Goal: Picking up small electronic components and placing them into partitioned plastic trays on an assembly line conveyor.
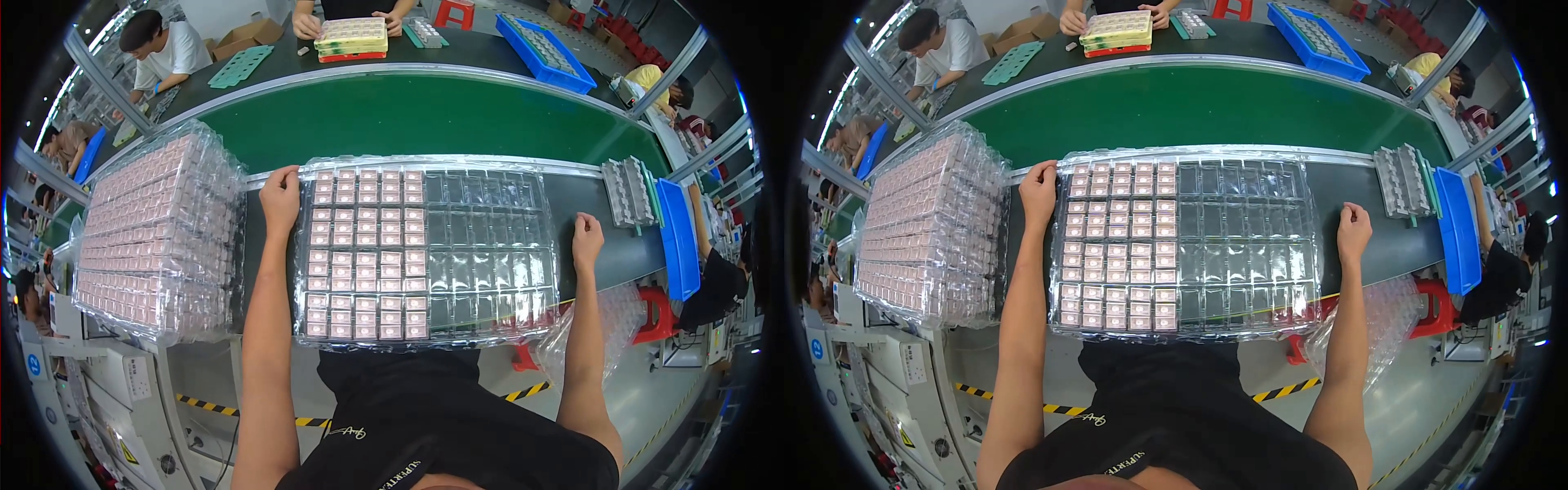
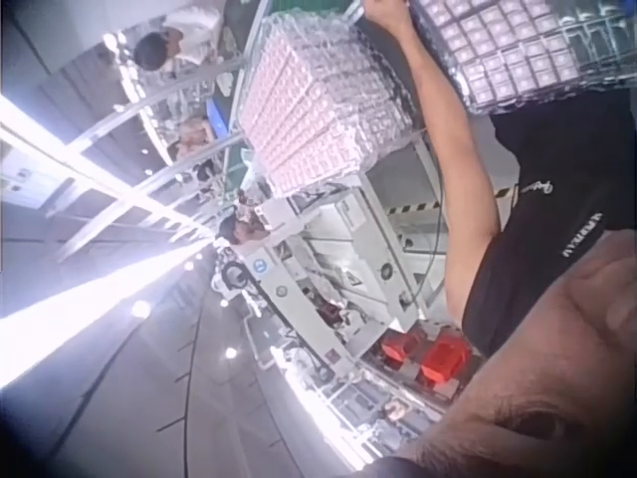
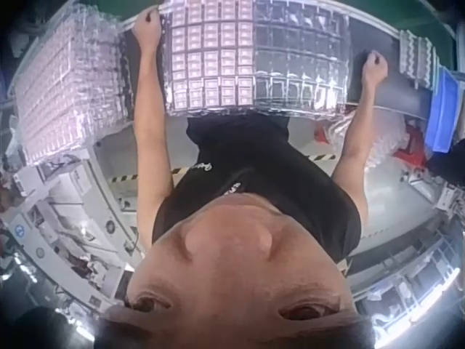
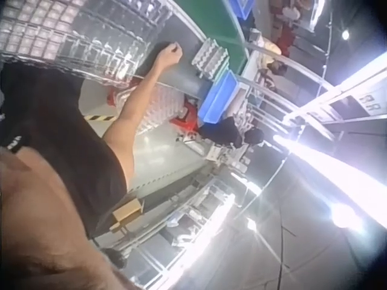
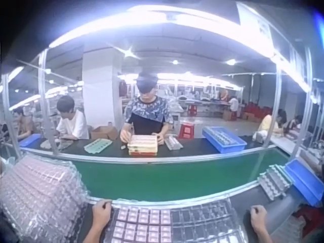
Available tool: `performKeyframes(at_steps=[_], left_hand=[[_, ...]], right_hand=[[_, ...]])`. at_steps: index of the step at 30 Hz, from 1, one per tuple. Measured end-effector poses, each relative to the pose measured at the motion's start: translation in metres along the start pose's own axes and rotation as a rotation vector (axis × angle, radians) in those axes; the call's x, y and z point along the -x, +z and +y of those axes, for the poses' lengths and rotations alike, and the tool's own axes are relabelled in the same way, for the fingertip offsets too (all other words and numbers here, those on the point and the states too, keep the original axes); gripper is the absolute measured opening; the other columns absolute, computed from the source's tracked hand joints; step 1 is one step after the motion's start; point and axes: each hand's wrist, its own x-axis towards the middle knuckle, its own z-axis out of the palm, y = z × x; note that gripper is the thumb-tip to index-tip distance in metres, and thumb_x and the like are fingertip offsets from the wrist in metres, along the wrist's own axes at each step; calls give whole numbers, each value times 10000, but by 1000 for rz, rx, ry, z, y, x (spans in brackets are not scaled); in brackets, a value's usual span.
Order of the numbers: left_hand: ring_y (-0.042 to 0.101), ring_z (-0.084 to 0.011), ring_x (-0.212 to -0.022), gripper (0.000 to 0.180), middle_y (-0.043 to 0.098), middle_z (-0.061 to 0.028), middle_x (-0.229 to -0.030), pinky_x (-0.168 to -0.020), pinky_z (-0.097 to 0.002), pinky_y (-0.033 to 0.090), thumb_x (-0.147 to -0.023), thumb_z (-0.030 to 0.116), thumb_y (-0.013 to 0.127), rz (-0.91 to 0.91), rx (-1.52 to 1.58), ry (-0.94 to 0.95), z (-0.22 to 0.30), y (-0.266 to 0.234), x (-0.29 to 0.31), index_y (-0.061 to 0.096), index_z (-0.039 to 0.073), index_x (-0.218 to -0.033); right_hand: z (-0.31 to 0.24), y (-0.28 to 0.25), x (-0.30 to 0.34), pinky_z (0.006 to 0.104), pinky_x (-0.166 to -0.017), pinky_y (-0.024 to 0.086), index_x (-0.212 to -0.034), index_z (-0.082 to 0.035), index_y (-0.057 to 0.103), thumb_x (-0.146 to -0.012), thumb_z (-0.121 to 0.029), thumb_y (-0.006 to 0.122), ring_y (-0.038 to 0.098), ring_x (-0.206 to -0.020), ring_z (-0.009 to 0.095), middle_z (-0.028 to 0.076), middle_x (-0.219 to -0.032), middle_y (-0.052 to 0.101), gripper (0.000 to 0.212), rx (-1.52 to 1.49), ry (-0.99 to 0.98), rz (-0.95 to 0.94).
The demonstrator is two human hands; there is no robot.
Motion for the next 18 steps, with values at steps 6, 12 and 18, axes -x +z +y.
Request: performKeyframes(at_steps=[6, 12, 18], left_hand=[[616, -100, -741, 179, 713, -60, -849, -683, -258, 488, -910, 107, 614, 2, 2, -35, -1, -5, 0, 727, 6, -1005], [618, -97, -784, 185, 715, -58, -881, -706, -249, 485, -924, 110, 608, -48, -1, -52, 0, 2, -2, 723, -3, -1017], [640, -126, -859, 197, 716, -77, -944, -791, -256, 494, -941, 103, 590, -107, -39, -10, -11, -7, -5, 711, -25, -1030]], right_hand=[[-9, -1, 1, 309, -734, 488, -1008, 3, 705, -918, -152, 594, 596, -765, 166, 85, -877, 661, 212, -69, 41, -10], [2, -6, 3, 284, -780, 489, -1023, 2, 708, -923, -159, 595, 632, -856, 151, 92, -960, 695, 220, -139, 96, 17], [6, 1, -3, 259, -698, 485, -1012, -9, 722, -913, -177, 624, 608, -740, 103, 53, -828, 692, 218, -246, 151, 25]])
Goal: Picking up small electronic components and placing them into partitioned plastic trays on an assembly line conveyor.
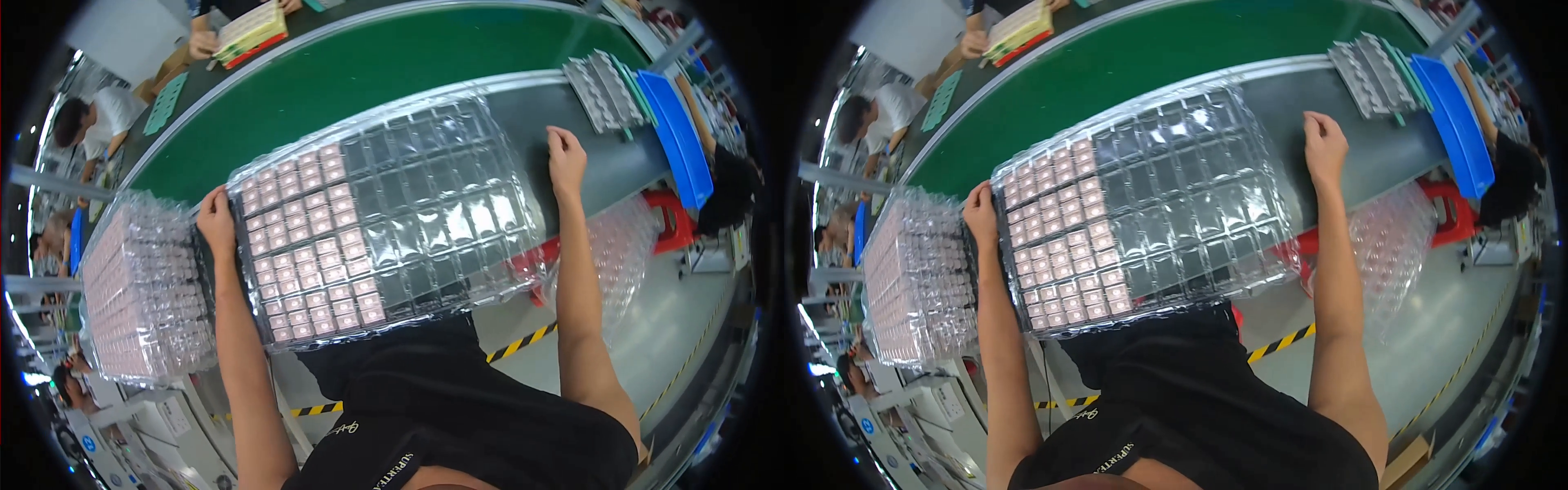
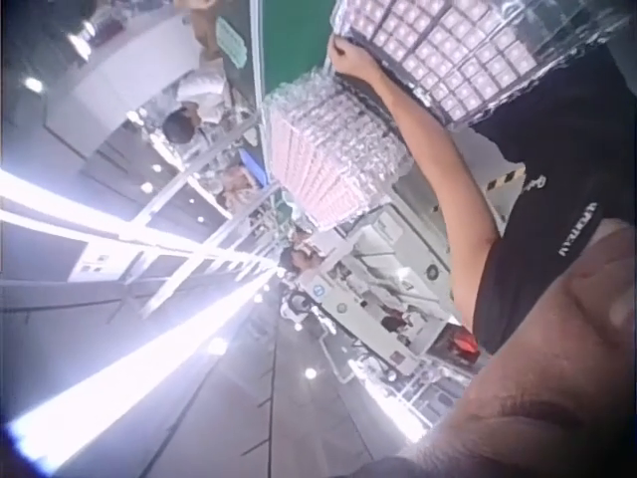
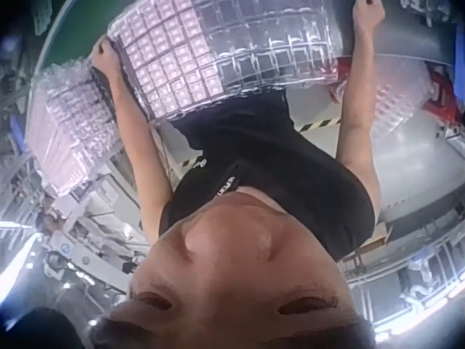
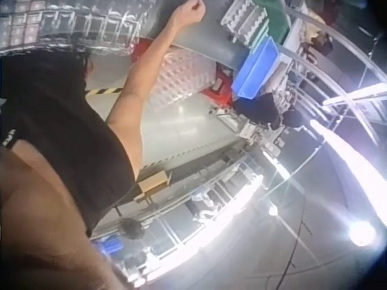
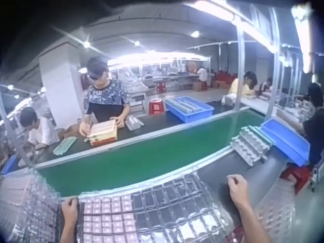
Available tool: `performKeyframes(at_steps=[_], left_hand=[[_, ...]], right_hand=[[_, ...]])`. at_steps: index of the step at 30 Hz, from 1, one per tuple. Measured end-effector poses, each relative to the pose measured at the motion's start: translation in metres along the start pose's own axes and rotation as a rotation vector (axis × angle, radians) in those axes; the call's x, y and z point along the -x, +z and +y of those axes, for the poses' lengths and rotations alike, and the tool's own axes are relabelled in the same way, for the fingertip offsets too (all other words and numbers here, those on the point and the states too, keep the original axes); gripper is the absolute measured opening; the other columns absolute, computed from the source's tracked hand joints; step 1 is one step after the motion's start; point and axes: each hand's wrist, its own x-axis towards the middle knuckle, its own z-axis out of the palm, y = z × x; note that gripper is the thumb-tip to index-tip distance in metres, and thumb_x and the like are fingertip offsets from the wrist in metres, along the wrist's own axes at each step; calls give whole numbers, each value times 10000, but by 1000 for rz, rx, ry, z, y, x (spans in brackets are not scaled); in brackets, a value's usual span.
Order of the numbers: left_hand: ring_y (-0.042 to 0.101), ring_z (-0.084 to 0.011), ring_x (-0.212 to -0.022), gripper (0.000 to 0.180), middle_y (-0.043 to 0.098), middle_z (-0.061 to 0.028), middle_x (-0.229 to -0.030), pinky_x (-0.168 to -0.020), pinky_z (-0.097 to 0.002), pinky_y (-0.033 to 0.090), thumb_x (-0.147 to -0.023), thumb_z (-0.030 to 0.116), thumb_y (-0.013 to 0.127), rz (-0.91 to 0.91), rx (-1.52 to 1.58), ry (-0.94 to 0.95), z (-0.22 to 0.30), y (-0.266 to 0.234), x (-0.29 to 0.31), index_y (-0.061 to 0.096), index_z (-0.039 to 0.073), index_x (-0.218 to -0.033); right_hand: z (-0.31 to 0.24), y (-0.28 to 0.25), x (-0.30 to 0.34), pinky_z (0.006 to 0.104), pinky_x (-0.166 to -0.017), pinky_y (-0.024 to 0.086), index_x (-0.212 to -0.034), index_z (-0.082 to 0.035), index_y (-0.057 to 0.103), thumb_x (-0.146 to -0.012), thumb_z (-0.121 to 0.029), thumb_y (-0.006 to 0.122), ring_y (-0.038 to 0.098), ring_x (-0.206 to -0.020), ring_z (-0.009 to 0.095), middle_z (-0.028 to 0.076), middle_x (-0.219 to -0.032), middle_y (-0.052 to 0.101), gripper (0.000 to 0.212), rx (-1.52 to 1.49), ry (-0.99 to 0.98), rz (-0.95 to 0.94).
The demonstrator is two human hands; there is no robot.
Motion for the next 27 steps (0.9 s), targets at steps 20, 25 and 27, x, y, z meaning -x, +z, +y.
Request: performKeyframes(at_steps=[20, 25, 27], left_hand=[[644, -126, -819, 220, 726, -79, -898, -752, -258, 493, -934, 147, 591, 12, 9, -22, 7, 3, -1, 722, -10, -1017], [614, -93, -851, 235, 712, -50, -929, -766, -247, 477, -940, 158, 587, -6, 27, -37, 8, 3, 0, 714, -2, -1057], [614, -95, -859, 238, 711, -49, -935, -772, -246, 475, -943, 159, 582, -36, 45, -80, 16, 3, -4, 713, -1, -1061]], right_hand=[[-16, -8, 17, 218, -721, 426, -1118, 20, 683, -954, -141, 595, 534, -810, 71, 23, -963, 669, 246, -183, 152, -269], [-67, 8, 38, 198, -643, 401, -1138, 14, 677, -954, -147, 602, 487, -719, 46, -24, -826, 595, 256, -201, 178, -467], [-66, 15, 39, 199, -623, 386, -1156, 20, 662, -963, -156, 599, 473, -705, 40, -42, -819, 577, 269, -170, 123, -526]])
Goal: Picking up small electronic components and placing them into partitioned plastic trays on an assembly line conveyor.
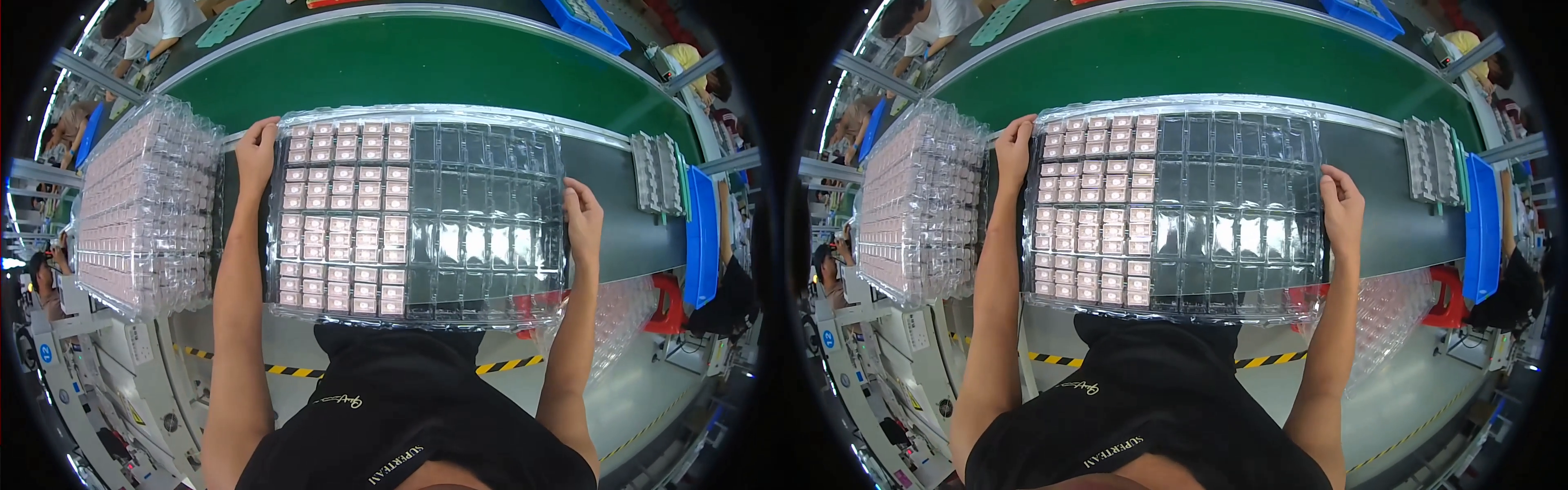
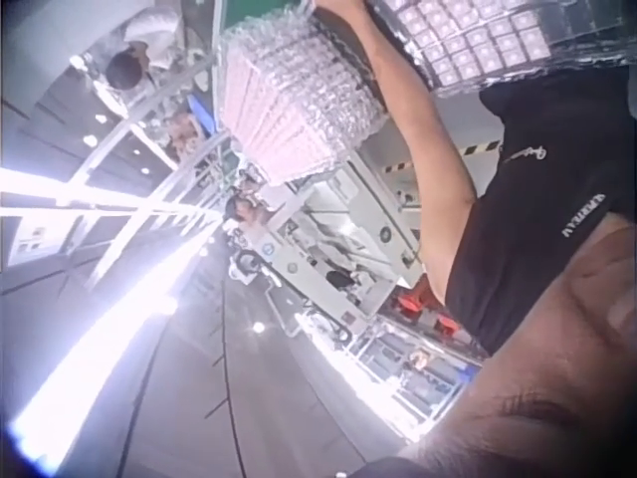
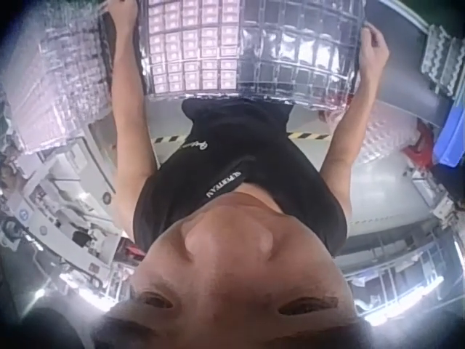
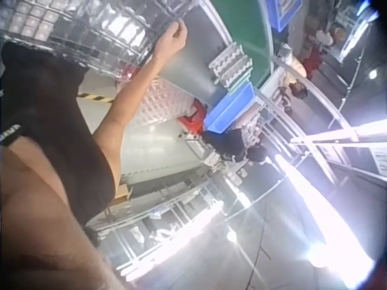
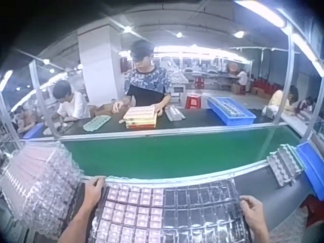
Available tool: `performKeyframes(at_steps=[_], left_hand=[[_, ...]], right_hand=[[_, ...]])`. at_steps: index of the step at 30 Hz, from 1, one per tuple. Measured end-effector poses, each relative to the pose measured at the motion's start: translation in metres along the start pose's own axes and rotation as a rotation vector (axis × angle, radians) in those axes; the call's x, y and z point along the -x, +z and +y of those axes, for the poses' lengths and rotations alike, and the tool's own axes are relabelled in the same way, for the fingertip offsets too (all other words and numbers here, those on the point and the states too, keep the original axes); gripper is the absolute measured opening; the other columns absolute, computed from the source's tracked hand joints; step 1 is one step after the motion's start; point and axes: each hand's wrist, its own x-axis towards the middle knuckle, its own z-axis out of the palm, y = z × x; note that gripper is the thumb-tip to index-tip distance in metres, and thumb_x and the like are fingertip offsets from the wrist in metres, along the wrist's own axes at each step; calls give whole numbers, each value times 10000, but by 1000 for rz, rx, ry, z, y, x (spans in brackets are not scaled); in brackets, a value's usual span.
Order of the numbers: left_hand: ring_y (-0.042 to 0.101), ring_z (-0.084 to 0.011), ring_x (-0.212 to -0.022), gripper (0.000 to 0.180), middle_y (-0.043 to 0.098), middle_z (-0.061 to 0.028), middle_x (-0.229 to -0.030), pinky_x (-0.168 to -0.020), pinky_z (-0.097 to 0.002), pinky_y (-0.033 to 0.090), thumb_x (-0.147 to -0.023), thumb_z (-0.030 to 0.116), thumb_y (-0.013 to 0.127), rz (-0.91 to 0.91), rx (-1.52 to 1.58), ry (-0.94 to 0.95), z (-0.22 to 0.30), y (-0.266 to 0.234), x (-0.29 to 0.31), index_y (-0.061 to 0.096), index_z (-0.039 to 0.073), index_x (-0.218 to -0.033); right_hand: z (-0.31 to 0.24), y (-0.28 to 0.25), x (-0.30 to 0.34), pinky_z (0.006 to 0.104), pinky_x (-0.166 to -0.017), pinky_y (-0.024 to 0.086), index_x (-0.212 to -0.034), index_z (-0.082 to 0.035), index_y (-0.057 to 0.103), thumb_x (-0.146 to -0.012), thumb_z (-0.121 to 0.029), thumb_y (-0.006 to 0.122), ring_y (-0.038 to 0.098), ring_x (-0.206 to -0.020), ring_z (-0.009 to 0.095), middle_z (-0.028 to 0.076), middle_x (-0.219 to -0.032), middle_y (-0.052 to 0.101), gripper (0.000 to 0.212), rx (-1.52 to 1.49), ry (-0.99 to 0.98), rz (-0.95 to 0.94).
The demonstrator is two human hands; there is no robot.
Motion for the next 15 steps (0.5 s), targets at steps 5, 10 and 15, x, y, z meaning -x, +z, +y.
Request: performKeyframes(at_steps=[5, 10, 15], left_hand=[[603, -93, -841, 249, 702, -39, -931, -760, -239, 465, -950, 156, 569, 25, 82, -53, 6, 8, -2, 705, -14, -1072], [570, -77, -729, 231, 688, -30, -835, -671, -250, 459, -926, 144, 588, 15, 123, -99, 1, 11, -8, 715, -8, -1044], [580, -92, -732, 216, 695, -58, -848, -674, -247, 462, -902, 138, 605, 41, 31, -28, -12, 15, -8, 729, 2, -1014]], right_hand=[[-15, 15, -17, 189, -593, 352, -1168, 8, 656, -972, -156, 591, 437, -678, 24, -57, -799, 543, 263, -69, -9, 69], [-5, 9, -24, 188, -576, 342, -1106, 4, 673, -976, -164, 587, 433, -661, 22, -59, -789, 542, 229, 61, 0, 44], [12, -6, -38, 189, -610, 361, -1077, 4, 693, -983, -204, 584, 452, -685, 38, -41, -797, 566, 254, 176, -42, 52]])
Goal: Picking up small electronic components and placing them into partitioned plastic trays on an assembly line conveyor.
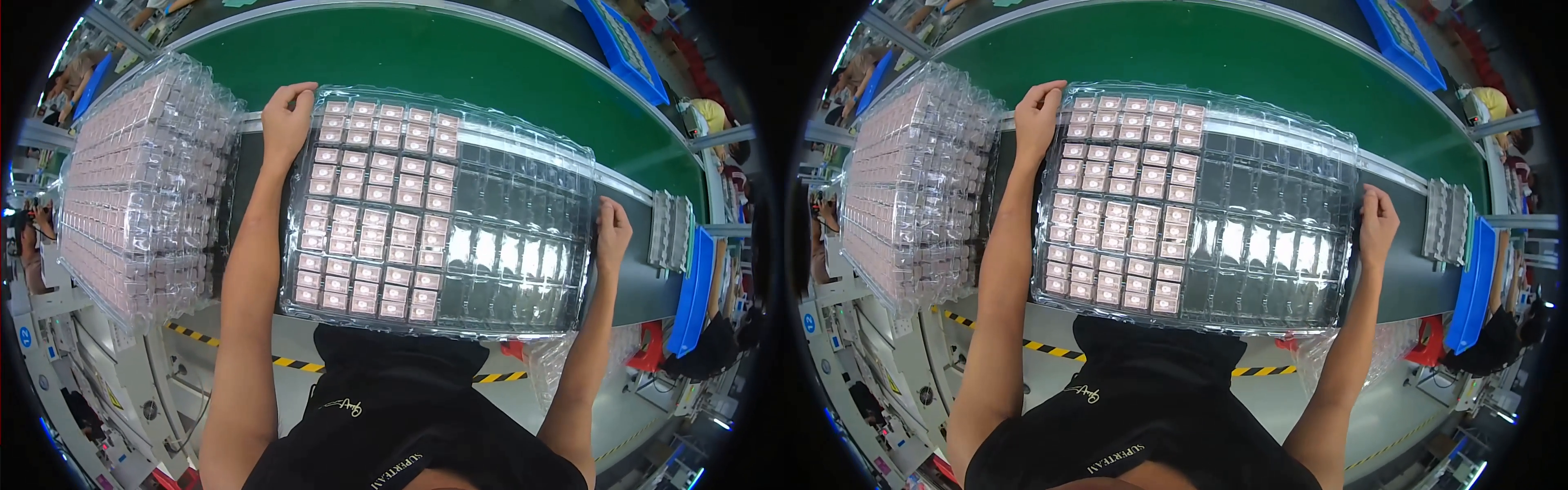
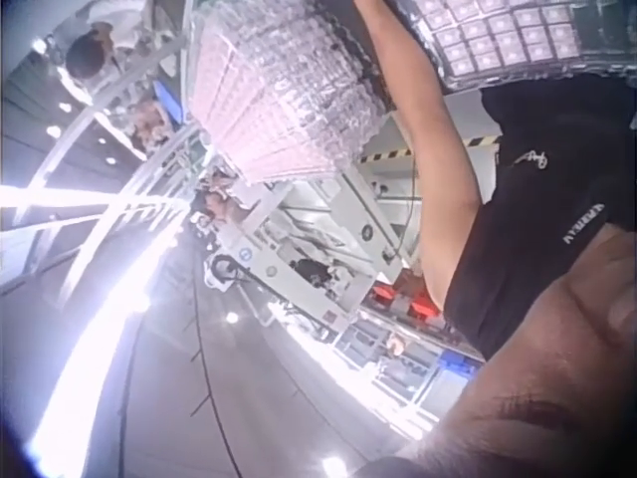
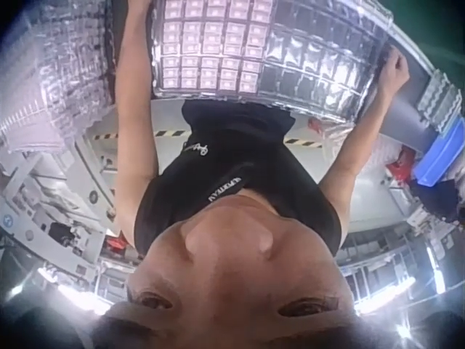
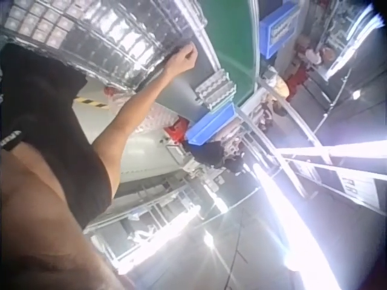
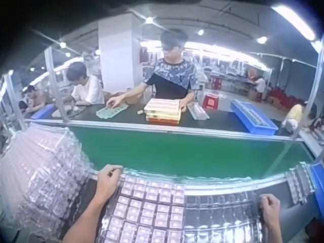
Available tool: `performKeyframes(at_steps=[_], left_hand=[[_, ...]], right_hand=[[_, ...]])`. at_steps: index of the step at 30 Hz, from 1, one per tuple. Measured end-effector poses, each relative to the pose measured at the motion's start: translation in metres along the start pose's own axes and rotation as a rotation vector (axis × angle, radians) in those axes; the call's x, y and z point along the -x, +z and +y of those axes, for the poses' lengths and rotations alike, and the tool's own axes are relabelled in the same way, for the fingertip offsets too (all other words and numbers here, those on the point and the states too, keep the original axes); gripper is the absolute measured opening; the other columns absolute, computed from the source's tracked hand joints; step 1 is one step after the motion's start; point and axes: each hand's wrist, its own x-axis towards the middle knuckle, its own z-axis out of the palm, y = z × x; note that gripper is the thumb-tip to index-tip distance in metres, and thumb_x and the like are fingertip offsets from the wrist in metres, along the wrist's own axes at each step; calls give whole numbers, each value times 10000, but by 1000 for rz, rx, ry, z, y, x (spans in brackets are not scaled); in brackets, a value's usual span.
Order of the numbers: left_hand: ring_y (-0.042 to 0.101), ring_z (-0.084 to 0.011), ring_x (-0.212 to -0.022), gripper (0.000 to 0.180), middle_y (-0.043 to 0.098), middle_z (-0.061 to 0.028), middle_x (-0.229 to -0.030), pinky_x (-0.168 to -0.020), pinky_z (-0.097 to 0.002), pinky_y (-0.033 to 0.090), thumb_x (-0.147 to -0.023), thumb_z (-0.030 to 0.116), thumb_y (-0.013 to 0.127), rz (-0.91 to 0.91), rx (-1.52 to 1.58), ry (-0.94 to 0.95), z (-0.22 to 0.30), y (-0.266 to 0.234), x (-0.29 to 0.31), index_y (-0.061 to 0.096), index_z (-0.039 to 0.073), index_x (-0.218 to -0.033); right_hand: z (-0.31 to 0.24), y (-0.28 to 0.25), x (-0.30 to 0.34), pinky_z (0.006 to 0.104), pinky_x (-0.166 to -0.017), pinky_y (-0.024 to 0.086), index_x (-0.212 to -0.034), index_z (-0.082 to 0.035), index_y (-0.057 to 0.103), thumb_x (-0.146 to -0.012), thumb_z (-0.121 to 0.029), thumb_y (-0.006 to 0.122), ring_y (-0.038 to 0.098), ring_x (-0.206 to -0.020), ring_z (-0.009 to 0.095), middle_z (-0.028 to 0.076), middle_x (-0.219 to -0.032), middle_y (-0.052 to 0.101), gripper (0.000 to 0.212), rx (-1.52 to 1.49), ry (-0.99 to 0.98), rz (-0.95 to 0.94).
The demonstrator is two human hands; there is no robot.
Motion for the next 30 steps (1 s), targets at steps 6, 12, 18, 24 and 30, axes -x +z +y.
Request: performKeyframes(at_steps=[6, 12, 18, 24, 30], left_hand=[[606, -86, -785, 210, 716, -53, -902, -703, -233, 471, -906, 83, 588, -29, 168, -35, -11, -7, 1, 718, 1, -1049], [626, -90, -788, 203, 723, -52, -900, -712, -231, 483, -901, 41, 581, -29, 161, 6, -4, -2, 2, 719, 4, -1045], [632, -96, -768, 195, 725, -57, -883, -698, -237, 489, -898, 48, 579, -29, 107, -19, -2, -10, 6, 723, 12, -1025], [653, -168, -728, 190, 712, -99, -842, -672, -293, 505, -865, 79, 589, 32, 42, 130, -6, 4, 2, 738, 33, -974], [641, -159, -730, 158, 694, -98, -838, -665, -284, 503, -887, 84, 590, 107, -14, 253, 3, -3, 4, 704, 5, -963]], right_hand=[[23, -3, -24, 207, -613, 389, -1096, 10, 699, -972, -192, 582, 475, -677, 49, -9, -839, 628, 264, 91, 48, 168], [39, -9, -26, 197, -579, 371, -1073, -1, 710, -972, -219, 596, 460, -668, 35, -19, -811, 609, 266, 165, -61, 191], [40, -5, -25, 196, -580, 369, -1070, -11, 713, -975, -234, 601, 463, -670, 37, -18, -803, 605, 267, 100, -4, 178], [41, -22, -27, 204, -612, 376, -1106, -5, 703, -993, -253, 557, 470, -686, 43, -23, -793, 596, 309, 143, 16, 204], [42, -11, -30, 203, -612, 381, -1120, 2, 697, -994, -257, 557, 474, -685, 51, -9, -807, 607, 321, 160, -24, 195]])
